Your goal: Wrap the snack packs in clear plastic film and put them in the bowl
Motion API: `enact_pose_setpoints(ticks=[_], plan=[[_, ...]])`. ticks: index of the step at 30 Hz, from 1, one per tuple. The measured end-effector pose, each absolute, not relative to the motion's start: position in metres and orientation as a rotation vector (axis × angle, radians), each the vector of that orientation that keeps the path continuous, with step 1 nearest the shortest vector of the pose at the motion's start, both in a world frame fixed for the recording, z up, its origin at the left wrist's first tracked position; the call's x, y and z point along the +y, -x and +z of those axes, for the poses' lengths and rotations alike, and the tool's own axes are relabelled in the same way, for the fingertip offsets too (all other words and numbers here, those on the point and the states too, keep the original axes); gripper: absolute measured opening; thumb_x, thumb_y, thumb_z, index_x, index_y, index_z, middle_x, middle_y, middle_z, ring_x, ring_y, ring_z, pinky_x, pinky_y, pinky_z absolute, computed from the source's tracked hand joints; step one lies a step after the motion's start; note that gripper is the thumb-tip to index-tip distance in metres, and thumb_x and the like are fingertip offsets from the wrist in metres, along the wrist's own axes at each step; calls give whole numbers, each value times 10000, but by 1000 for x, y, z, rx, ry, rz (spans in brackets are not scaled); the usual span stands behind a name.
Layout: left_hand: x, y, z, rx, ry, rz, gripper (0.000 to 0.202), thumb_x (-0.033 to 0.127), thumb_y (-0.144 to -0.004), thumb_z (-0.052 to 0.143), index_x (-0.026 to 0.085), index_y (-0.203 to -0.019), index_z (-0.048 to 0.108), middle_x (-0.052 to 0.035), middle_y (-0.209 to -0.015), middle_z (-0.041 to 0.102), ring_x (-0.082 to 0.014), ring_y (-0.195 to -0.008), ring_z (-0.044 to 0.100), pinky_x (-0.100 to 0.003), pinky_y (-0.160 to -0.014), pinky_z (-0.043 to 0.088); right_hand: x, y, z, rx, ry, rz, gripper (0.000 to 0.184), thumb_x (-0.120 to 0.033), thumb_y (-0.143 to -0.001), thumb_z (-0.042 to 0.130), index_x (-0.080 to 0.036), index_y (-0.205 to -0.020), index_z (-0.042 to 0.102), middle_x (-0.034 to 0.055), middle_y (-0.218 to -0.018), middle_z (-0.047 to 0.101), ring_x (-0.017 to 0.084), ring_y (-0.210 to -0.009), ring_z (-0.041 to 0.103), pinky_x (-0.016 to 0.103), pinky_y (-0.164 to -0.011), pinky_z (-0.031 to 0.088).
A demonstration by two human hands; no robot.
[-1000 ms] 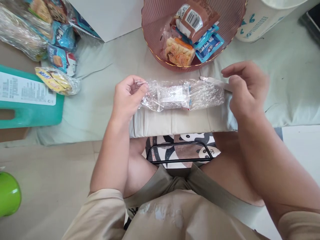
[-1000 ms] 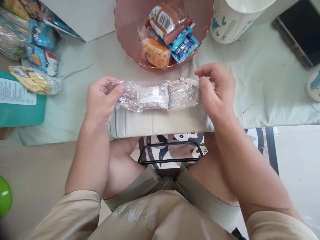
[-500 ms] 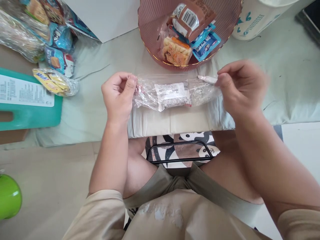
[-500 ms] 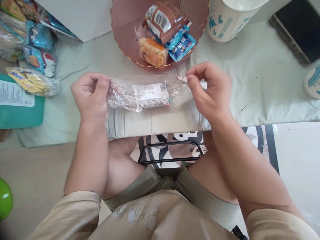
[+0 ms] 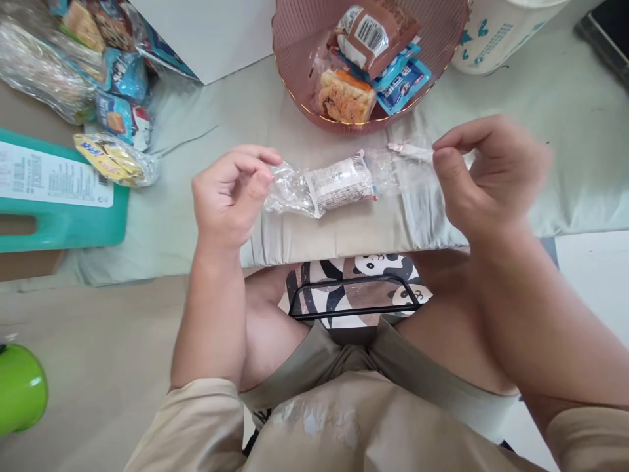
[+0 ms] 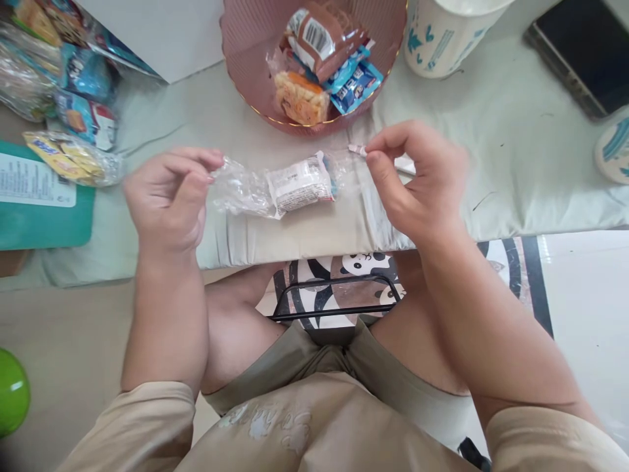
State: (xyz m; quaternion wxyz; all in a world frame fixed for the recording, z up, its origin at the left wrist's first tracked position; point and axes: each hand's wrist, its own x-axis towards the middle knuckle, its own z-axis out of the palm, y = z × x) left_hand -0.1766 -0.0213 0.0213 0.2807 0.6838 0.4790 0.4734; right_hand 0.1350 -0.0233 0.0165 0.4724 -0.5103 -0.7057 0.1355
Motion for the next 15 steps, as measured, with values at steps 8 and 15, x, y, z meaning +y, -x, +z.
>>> enact_pose_setpoints(ticks=[8, 15], plan=[[-46, 189, 50, 1205, -1812, 1139, 191, 430, -948, 715, 312, -798, 737, 11, -683, 719, -134, -568, 646, -329, -527, 489, -31, -134, 27, -1877, 1065, 551, 94, -226, -910, 669, -290, -845, 691, -33, -607, 618, 149, -538, 585, 321, -562, 485], [-42, 203, 53, 1147, -1630, 205, 66, 312, -821, 725, 260, -828, 764, -3, -746, 791, -157, -649, 731, -247, -588, 546, -30, -138, 26, -2296, 795, 1085, 143, -263, -905, 639, -247, -811, 746, 48, -1103, 769, 167, -846, 726, 302, -690, 565]])
